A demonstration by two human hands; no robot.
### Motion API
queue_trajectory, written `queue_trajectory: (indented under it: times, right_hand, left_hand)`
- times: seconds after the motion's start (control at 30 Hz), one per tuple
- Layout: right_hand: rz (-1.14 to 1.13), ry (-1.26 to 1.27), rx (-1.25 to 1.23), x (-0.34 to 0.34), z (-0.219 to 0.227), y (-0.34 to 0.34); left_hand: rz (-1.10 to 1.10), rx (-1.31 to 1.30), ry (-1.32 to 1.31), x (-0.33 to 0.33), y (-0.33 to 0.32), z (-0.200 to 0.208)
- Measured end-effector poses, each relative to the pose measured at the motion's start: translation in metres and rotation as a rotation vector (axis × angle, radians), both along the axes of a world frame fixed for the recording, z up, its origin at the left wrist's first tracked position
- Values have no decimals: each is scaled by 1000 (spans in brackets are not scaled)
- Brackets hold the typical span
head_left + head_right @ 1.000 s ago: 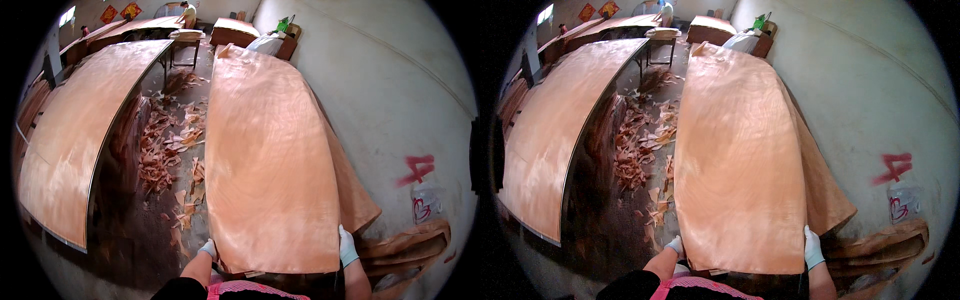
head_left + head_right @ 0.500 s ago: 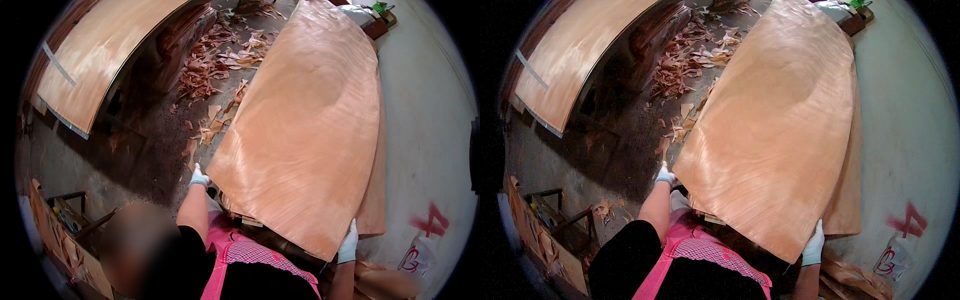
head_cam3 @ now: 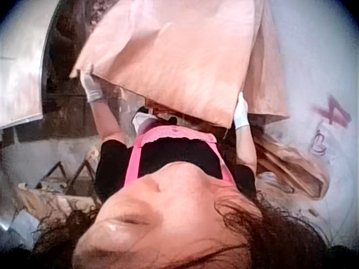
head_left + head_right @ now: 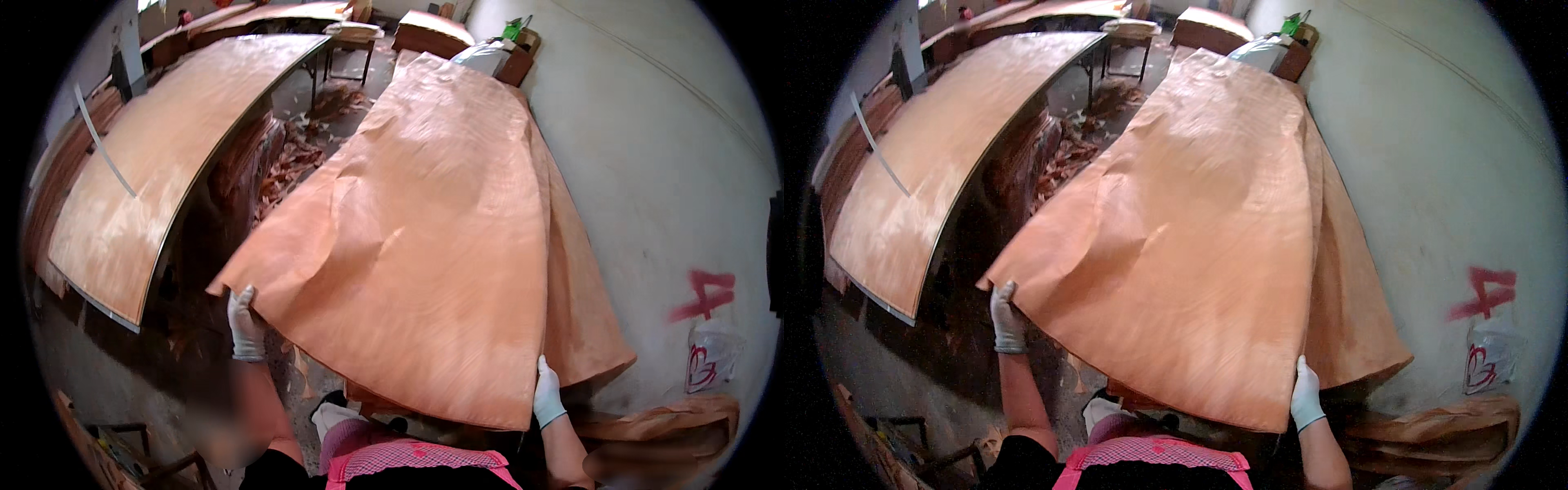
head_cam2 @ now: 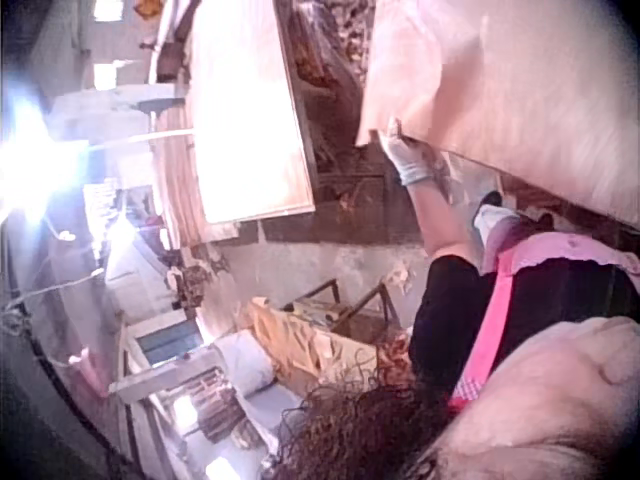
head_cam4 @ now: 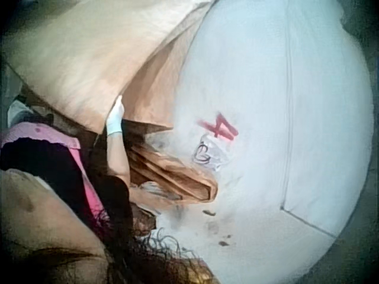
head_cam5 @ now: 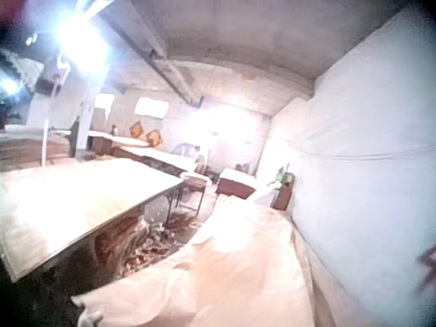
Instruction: The person sorts and organizes wood veneer sheets, using a tape measure to check dimensions and a metal plate tool to smooth or align the sheets on a workbench.
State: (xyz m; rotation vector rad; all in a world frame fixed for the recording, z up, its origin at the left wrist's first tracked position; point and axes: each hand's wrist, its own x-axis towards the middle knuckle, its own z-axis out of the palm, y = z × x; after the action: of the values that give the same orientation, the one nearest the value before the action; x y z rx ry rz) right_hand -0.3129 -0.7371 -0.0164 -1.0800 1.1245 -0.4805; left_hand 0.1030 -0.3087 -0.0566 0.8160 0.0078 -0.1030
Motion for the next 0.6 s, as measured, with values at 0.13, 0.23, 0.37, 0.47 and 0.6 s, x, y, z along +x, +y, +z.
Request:
queue_trajectory:
  times: [0.13, 0.23, 0.37, 0.47, 0.6]
  right_hand:
    - [35, -68, 29, -28, -13, -18]
    - [48, -70, 46, -68, -12, -29]
    - [75, 109, -166, -122, 31, -32]
    - [97, 278, -294, -160, 32, -84]
    - [182, 548, -681, -160, 49, -171]
  left_hand:
    - [62, 211, -241, -7, -2, 107]
    - [137, 239, -388, -48, -5, 159]
    - [223, 333, -362, -142, -7, 170]
    - [86, 272, -243, -197, -14, 131]
    - [-156, -117, 116, -196, -37, 71]
